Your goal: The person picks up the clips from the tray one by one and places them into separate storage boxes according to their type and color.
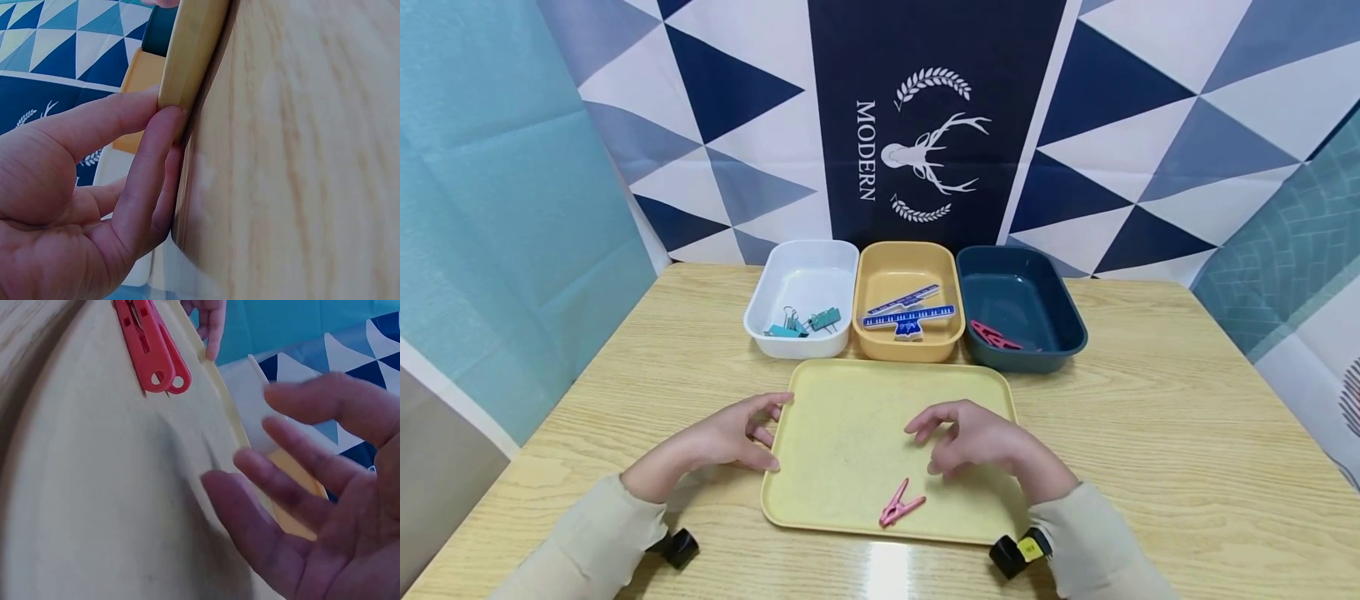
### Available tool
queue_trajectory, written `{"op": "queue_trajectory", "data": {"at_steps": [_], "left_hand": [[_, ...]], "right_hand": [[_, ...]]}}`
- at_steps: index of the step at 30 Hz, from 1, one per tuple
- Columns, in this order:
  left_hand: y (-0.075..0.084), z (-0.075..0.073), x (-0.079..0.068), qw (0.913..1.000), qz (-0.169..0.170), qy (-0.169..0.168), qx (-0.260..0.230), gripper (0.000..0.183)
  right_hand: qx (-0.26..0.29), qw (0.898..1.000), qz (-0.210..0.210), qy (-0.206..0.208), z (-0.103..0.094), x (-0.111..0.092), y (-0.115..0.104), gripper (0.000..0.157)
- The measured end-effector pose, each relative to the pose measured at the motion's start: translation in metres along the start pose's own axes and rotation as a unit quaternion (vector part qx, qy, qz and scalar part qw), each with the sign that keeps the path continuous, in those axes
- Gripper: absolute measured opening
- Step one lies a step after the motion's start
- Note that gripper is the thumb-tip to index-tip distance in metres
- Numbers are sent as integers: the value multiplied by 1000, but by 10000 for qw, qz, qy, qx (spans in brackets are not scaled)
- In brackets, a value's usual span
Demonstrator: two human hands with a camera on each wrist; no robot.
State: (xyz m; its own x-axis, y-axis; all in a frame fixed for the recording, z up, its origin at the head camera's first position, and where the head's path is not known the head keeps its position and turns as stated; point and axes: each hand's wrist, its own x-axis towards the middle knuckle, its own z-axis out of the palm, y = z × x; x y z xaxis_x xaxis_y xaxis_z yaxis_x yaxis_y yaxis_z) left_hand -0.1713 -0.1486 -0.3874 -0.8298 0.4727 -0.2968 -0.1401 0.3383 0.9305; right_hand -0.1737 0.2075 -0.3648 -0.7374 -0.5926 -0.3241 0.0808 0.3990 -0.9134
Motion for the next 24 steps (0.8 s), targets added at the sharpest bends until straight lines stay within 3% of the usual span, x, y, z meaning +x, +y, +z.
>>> {"op": "queue_trajectory", "data": {"at_steps": [7,15,18,24], "left_hand": [[0,0,0,10000,26,-38,7,92],[-1,0,1,10000,24,-37,15,93],[-1,1,0,10000,19,-17,29,93],[0,1,0,10000,-19,7,47,93]], "right_hand": [[-667,9940,-494,-709,1,-1,4,48],[-407,9705,-1515,-1832,9,4,14,47],[-408,9656,-1661,-1961,14,5,14,44],[-735,9675,-1715,-1706,24,6,14,38]]}}
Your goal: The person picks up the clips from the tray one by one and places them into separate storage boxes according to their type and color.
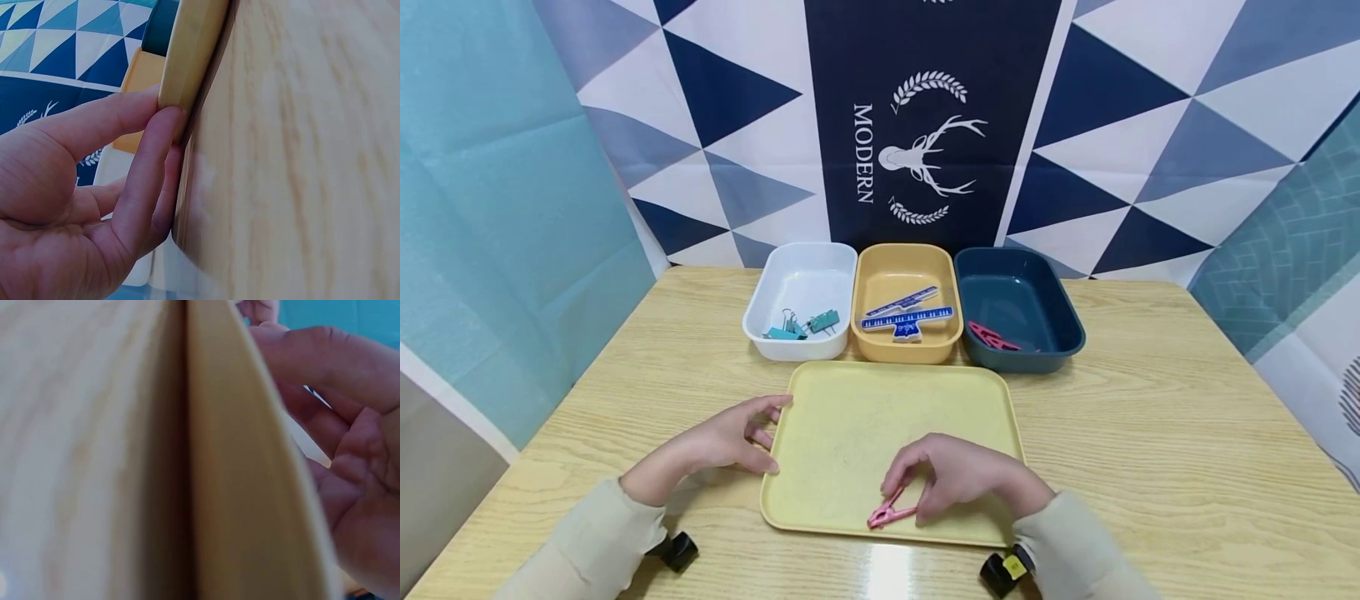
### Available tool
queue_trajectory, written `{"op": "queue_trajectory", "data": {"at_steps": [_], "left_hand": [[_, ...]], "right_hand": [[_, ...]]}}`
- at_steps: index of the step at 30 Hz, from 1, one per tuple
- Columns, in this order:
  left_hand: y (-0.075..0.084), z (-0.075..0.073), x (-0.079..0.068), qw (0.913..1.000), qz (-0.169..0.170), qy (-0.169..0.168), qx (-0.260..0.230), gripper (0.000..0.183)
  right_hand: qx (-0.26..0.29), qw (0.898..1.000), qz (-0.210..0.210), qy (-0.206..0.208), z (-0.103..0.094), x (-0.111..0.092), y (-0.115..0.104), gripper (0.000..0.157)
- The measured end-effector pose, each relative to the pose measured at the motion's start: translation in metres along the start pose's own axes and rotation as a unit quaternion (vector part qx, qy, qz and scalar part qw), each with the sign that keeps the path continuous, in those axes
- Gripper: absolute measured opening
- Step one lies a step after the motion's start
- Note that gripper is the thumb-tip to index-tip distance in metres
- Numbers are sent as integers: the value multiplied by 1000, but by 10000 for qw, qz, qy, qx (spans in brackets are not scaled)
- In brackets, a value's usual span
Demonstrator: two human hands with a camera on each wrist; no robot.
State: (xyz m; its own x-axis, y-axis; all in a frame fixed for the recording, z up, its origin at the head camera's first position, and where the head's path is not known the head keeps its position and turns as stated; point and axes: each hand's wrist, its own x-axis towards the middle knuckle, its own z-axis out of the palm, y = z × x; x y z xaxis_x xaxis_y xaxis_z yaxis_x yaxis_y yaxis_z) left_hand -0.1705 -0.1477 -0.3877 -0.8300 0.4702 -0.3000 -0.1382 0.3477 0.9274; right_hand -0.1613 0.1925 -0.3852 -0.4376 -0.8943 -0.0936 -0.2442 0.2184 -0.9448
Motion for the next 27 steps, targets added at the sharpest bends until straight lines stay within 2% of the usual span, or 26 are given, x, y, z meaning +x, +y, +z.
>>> {"op": "queue_trajectory", "data": {"at_steps": [6,9,15,20,27], "left_hand": [[-1,0,1,10000,-10,20,-14,92],[-1,0,1,10000,-5,27,-29,92],[-1,0,1,10000,21,9,-44,92],[-2,0,1,10000,37,2,-8,92],[3,0,-4,9998,148,-18,97,91]], "right_hand": [[-728,9969,-158,268,9,6,-3,30],[-874,9955,-141,330,11,8,-4,27],[-783,9954,96,548,10,7,-3,25],[-482,9933,503,919,8,7,-4,25],[21,9796,1239,1583,4,3,-7,28]]}}
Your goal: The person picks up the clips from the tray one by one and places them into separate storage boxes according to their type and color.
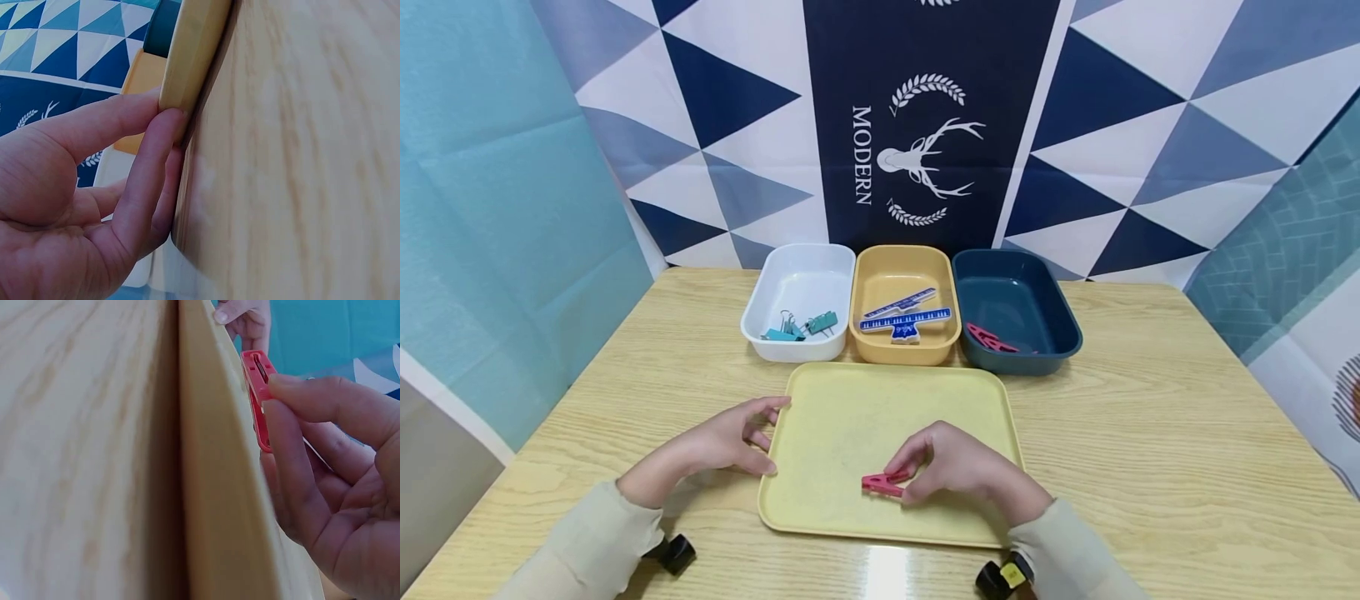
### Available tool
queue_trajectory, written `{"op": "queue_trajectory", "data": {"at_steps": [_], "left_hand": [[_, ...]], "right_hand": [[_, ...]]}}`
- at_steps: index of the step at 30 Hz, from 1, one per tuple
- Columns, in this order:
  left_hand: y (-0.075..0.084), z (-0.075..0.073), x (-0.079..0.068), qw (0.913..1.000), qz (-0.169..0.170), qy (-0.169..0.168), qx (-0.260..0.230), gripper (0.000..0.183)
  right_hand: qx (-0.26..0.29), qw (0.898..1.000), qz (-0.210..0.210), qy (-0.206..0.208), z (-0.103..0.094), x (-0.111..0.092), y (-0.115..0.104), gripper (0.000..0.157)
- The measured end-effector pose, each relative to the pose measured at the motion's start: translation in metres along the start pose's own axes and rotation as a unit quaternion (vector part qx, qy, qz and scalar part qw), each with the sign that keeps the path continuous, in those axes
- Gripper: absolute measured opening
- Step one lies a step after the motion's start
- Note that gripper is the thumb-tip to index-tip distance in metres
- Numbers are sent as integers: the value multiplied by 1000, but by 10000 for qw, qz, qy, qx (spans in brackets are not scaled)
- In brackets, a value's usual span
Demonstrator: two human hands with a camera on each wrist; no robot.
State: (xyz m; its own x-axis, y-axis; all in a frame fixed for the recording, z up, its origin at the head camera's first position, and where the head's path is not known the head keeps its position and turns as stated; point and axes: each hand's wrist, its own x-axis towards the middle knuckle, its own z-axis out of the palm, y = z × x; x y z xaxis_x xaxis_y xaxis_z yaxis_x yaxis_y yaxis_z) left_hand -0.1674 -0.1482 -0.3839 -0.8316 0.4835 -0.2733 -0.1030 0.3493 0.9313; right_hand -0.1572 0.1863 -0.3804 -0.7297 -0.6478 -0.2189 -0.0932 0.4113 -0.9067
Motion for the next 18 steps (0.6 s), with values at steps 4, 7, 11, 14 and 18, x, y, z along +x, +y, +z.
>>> {"op": "queue_trajectory", "data": {"at_steps": [4,7,11,14,18], "left_hand": [[-1,0,0,10000,-20,11,18,92],[-3,0,1,10000,-75,52,-22,92],[-4,0,3,9999,-129,68,-25,92],[-3,-1,3,9999,-153,69,-13,92],[-2,-1,3,9999,-135,45,-13,92]], "right_hand": [[156,9994,228,207,-3,-1,0,29],[153,9989,318,320,-5,-1,0,29],[165,9978,397,497,-8,-2,-1,31],[174,9968,424,658,-11,-3,-2,32],[118,9952,446,862,-15,-4,-4,33]]}}
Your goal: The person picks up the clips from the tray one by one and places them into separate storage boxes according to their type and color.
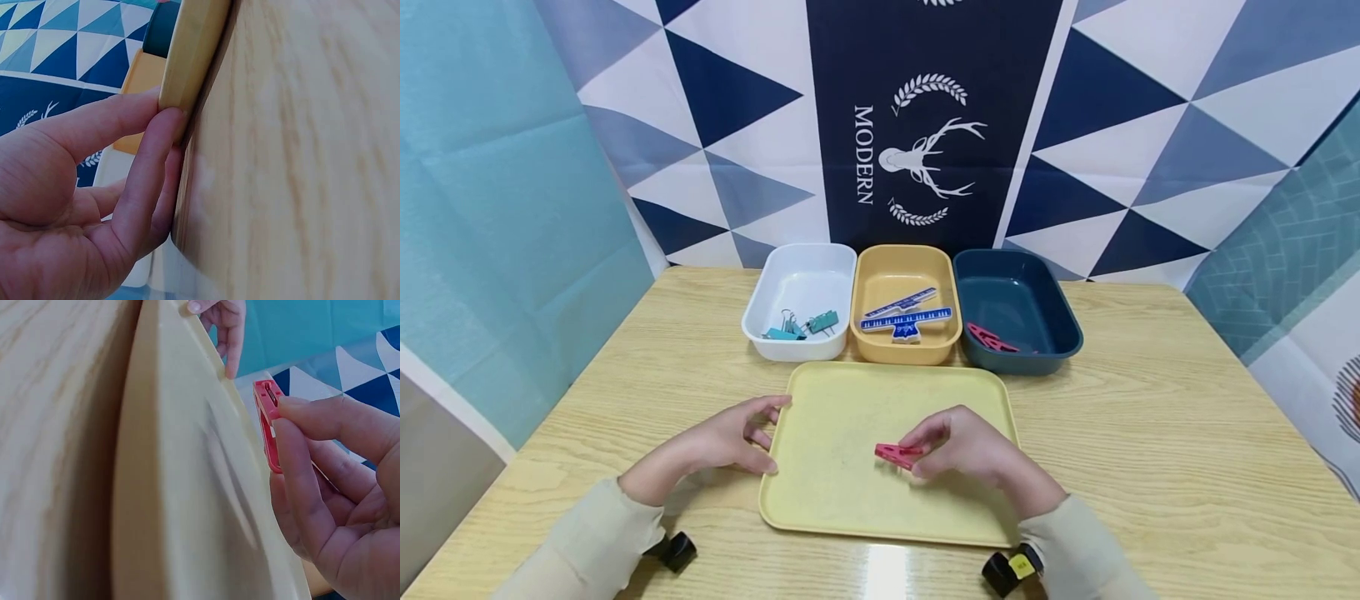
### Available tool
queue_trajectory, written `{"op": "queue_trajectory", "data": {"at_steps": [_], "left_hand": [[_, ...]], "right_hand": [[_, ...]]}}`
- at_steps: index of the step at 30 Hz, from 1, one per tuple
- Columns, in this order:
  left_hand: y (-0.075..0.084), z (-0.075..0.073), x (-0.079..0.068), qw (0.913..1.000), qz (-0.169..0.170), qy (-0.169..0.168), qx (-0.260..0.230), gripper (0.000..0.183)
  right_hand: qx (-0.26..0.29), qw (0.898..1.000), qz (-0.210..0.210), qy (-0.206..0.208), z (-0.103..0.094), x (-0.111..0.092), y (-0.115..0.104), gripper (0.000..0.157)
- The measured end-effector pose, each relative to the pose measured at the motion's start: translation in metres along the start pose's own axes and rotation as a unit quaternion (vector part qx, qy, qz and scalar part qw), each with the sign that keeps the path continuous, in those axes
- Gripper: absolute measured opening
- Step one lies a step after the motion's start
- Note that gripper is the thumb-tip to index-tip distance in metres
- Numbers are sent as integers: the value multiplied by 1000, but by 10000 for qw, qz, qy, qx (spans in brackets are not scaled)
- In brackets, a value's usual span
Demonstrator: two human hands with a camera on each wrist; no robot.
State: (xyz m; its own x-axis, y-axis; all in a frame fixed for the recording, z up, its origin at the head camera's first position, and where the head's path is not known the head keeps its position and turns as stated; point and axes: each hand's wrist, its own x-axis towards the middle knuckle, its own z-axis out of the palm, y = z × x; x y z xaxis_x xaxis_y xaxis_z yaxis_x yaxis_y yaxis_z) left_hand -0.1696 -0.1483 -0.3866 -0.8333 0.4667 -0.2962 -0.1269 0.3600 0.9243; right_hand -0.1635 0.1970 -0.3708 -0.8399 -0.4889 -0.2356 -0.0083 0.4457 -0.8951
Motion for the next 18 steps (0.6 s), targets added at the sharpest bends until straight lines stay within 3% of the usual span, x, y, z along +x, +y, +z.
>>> {"op": "queue_trajectory", "data": {"at_steps": [18], "left_hand": [[-1,-1,1,10000,1,-73,-62,93]], "right_hand": [[-152,9972,101,731,-18,-1,-4,34]]}}
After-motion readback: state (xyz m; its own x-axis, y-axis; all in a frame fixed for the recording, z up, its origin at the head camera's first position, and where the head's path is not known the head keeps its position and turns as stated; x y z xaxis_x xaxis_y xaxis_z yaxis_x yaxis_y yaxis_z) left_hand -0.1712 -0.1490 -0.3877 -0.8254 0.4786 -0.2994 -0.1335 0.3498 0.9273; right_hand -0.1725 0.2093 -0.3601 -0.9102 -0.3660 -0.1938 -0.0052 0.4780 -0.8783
